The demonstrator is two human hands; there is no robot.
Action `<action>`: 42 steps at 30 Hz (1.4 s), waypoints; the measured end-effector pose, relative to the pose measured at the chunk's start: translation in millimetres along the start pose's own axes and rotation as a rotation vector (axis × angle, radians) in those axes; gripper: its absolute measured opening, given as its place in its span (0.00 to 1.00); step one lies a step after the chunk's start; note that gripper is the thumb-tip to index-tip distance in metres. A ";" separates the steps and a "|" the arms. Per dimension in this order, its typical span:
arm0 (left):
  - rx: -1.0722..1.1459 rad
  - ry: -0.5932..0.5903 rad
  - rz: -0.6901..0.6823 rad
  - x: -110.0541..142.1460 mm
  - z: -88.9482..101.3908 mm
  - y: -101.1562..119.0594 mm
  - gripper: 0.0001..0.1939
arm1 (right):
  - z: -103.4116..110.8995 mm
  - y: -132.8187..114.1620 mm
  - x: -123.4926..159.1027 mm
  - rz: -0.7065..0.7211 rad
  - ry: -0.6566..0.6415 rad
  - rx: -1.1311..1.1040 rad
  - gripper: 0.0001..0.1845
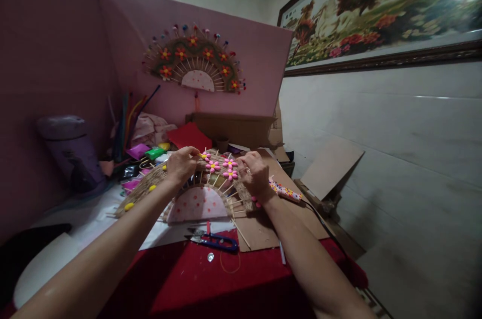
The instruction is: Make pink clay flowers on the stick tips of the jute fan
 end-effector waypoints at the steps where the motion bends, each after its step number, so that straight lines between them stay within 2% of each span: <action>1: -0.045 -0.017 -0.009 1.0 -1.5 1.7 0.11 | 0.0 -0.1 0.0 0.003 -0.001 -0.001 0.09; 8: -0.231 -0.064 -0.126 2.7 -9.8 8.4 0.10 | 1.0 -1.7 -0.2 0.028 -0.004 -0.023 0.08; 17: -0.169 -0.041 -0.082 1.4 -8.1 4.0 0.09 | 2.6 -3.7 -1.4 0.042 0.015 -0.008 0.09; 20: 0.073 0.004 0.024 2.2 -4.4 2.1 0.07 | 3.0 -3.8 -1.6 0.039 0.011 -0.013 0.09; 23: 0.631 -0.024 0.322 9.4 -11.7 -2.5 0.09 | 6.2 -6.7 -3.8 0.035 -0.008 -0.050 0.09; 25: 0.981 -0.164 0.509 20.4 -26.6 5.2 0.08 | 9.3 -11.9 -6.7 0.042 -0.033 -0.131 0.08; 27: 1.175 -0.336 0.630 34.8 -40.0 19.3 0.07 | 11.6 -18.3 -9.5 0.047 -0.072 -0.246 0.08; 29: 1.269 -0.410 0.714 49.1 -47.5 28.8 0.06 | 10.5 -24.5 -10.8 0.052 -0.134 -0.345 0.14; 31: 1.349 -0.433 0.719 59.3 -51.1 34.7 0.05 | 7.2 -29.6 -10.2 0.074 -0.195 -0.385 0.16; 36: 1.455 -0.509 0.653 71.5 -54.8 38.6 0.07 | 2.5 -30.4 -7.6 0.065 -0.229 -0.360 0.08; 39: 1.501 -0.518 0.682 73.1 -53.5 38.6 0.10 | 4.1 -29.8 -7.8 0.034 -0.233 -0.371 0.08; 42: 1.530 -0.478 0.739 73.2 -49.8 36.1 0.06 | 7.3 -25.1 -9.4 -0.052 -0.185 -0.416 0.07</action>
Point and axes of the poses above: each hand's wrist, its own x-axis away from the middle knuckle, its own z-axis out of the back of the hand, y = z × x, the point moved 6 cm from there along -x, towards the middle knuckle, and after that the axes turned 15 degrees about x, right-handed, at the moved point
